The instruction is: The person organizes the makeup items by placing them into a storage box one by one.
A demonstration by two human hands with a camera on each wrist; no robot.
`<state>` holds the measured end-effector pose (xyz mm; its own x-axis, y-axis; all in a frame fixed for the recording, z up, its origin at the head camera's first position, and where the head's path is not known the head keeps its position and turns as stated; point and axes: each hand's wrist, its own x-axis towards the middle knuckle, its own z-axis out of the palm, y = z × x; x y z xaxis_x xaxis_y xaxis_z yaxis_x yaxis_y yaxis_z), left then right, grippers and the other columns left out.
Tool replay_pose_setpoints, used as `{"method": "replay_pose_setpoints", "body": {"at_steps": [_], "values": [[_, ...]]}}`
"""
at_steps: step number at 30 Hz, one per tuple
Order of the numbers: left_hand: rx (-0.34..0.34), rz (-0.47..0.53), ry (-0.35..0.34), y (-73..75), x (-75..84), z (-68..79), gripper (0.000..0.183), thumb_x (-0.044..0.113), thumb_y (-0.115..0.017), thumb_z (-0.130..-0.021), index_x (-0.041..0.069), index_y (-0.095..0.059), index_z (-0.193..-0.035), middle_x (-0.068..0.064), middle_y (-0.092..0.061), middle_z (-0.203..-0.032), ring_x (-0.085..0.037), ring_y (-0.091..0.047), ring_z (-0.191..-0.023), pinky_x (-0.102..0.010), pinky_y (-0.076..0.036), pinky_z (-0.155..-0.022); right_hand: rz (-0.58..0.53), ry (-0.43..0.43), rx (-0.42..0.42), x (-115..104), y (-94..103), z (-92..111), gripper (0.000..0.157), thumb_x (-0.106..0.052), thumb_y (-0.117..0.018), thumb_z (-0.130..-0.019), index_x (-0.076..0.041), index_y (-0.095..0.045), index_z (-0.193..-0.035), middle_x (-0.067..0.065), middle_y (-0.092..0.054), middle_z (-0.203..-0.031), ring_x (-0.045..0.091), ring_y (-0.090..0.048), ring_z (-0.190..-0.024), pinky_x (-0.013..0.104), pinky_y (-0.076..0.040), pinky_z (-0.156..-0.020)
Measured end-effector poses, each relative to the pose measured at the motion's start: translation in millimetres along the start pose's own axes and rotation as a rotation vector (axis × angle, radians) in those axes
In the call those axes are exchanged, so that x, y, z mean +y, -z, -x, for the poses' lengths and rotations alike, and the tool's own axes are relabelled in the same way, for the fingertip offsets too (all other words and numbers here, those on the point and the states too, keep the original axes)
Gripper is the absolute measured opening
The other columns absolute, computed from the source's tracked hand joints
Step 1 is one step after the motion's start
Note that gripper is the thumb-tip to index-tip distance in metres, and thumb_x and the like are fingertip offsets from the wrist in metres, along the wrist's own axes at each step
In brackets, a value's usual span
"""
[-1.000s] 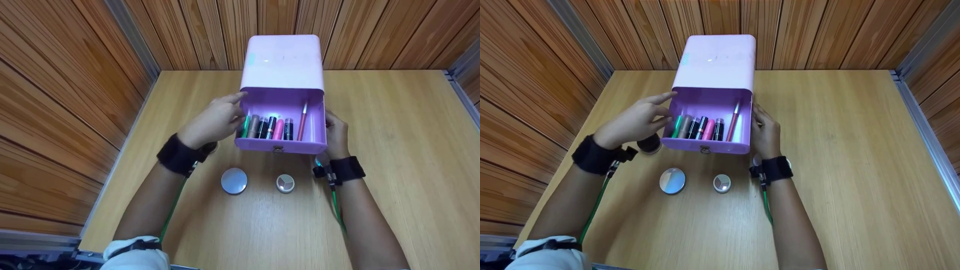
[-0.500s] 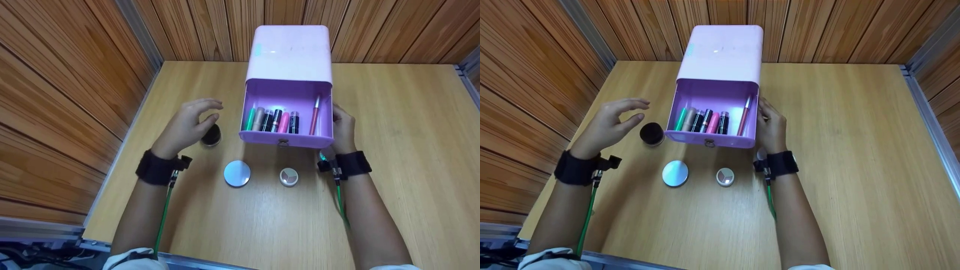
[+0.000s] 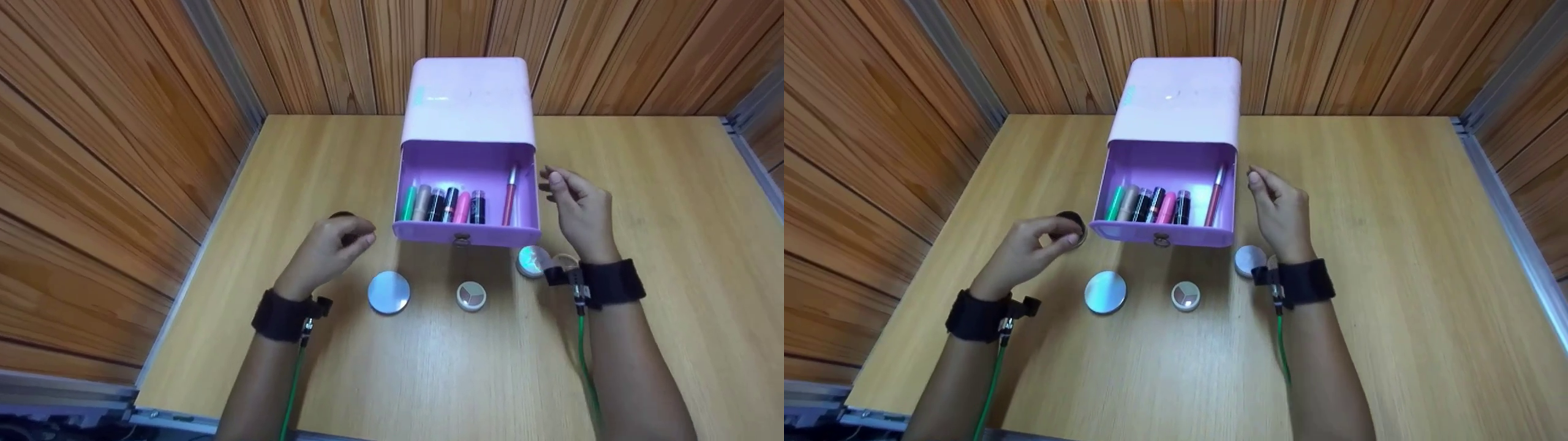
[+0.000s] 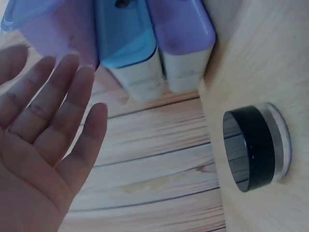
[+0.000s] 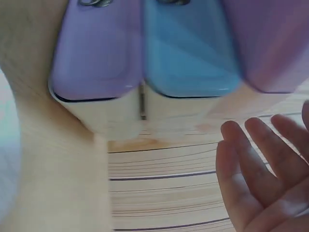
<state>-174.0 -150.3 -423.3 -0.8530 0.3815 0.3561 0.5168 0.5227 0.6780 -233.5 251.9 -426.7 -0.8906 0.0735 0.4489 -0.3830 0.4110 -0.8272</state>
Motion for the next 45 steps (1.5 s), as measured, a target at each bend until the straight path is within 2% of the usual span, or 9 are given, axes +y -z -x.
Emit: {"method": "replay_pose_setpoints", "body": {"at_steps": [5, 9, 14, 20, 24, 27, 33, 38, 45], "values": [[-0.022, -0.117, -0.043, -14.6, 2.1, -1.4, 0.027, 0.03, -0.067, -0.094, 0.006, -0.073, -0.103, 0.0, -0.071, -0.099, -0.011, -0.064, -0.092, -0.031, -0.054, -0.081, 0.079, 0.108, -0.033, -16.7, 9.9, 22.0, 0.033, -0.022, -0.05, -0.104, 0.001, -0.074, -0.098, 0.013, -0.073, -0.088, 0.013, -0.068, -0.076, 0.017, -0.053, -0.068], [-0.003, -0.18, -0.097, -23.0, 7.2, -9.6, 0.027, 0.033, -0.068, -0.093, 0.008, -0.075, -0.1, 0.001, -0.072, -0.094, -0.009, -0.065, -0.087, -0.027, -0.054, -0.077, 0.134, 0.213, -0.102, -21.9, 17.6, 43.5, 0.032, -0.018, -0.054, -0.102, 0.0, -0.072, -0.082, 0.006, -0.072, -0.075, 0.01, -0.066, -0.066, 0.015, -0.051, -0.063], [0.006, -0.244, -0.127, -25.8, 12.3, -20.4, 0.022, 0.031, -0.069, -0.092, 0.01, -0.076, -0.097, 0.004, -0.072, -0.088, -0.005, -0.062, -0.076, -0.02, -0.051, -0.067, 0.163, 0.278, -0.171, -23.6, 21.0, 62.1, 0.003, -0.004, -0.072, -0.087, -0.002, -0.073, -0.085, 0.001, -0.072, -0.077, 0.006, -0.065, -0.067, 0.012, -0.048, -0.06], [0.024, -0.266, -0.166, -27.1, 12.4, -20.7, 0.021, 0.03, -0.068, -0.093, 0.009, -0.075, -0.093, 0.004, -0.07, -0.081, -0.005, -0.057, -0.066, -0.019, -0.048, -0.058, 0.2, 0.438, -0.199, -21.1, 17.5, 68.3, 0.019, 0.004, -0.081, -0.074, -0.005, -0.073, -0.089, -0.001, -0.071, -0.078, 0.008, -0.061, -0.062, 0.013, -0.044, -0.047], [0.056, -0.295, -0.218, -26.6, 13.9, -21.0, 0.021, 0.028, -0.069, -0.092, 0.008, -0.074, -0.088, 0.004, -0.067, -0.075, -0.006, -0.052, -0.06, -0.02, -0.044, -0.052, 0.219, 0.522, -0.162, -23.4, 16.9, 65.7, 0.021, 0.007, -0.082, -0.071, -0.005, -0.073, -0.086, 0.001, -0.071, -0.076, 0.009, -0.061, -0.062, 0.011, -0.044, -0.052], [0.077, -0.315, -0.251, -23.7, 16.2, -24.4, 0.022, 0.028, -0.068, -0.093, 0.007, -0.074, -0.088, 0.003, -0.067, -0.074, -0.007, -0.052, -0.06, -0.02, -0.043, -0.051, 0.233, 0.545, -0.143, -27.6, 17.7, 62.2, 0.02, 0.008, -0.082, -0.071, -0.004, -0.073, -0.084, 0.002, -0.071, -0.076, 0.011, -0.063, -0.064, 0.01, -0.044, -0.057], [0.126, -0.331, -0.306, -19.0, 18.6, -36.5, 0.025, 0.029, -0.066, -0.094, 0.008, -0.071, -0.081, 0.004, -0.061, -0.068, -0.008, -0.047, -0.057, -0.022, -0.039, -0.048, 0.244, 0.556, -0.093, -31.9, 18.9, 51.4, 0.014, 0.005, -0.08, -0.074, -0.003, -0.072, -0.082, 0.002, -0.071, -0.074, 0.011, -0.063, -0.062, 0.01, -0.043, -0.053], [0.131, -0.335, -0.29, -18.9, 16.4, -47.9, 0.029, 0.033, -0.063, -0.096, 0.01, -0.069, -0.079, 0.005, -0.055, -0.066, -0.008, -0.043, -0.056, -0.023, -0.034, -0.047, 0.28, 0.542, -0.054, -31.6, 16.4, 43.0, 0.013, 0.004, -0.081, -0.075, -0.003, -0.071, -0.081, 0.003, -0.07, -0.074, 0.013, -0.063, -0.061, 0.008, -0.042, -0.054], [0.134, -0.302, -0.232, -22.2, 7.6, -60.4, 0.03, 0.033, -0.061, -0.097, 0.008, -0.071, -0.083, 0.005, -0.057, -0.067, -0.008, -0.045, -0.056, -0.022, -0.037, -0.048, 0.337, 0.472, -0.024, -30.1, 9.9, 32.5, 0.008, -0.002, -0.079, -0.08, -0.002, -0.071, -0.08, 0.002, -0.071, -0.073, 0.013, -0.063, -0.061, 0.012, -0.046, -0.056]]}}
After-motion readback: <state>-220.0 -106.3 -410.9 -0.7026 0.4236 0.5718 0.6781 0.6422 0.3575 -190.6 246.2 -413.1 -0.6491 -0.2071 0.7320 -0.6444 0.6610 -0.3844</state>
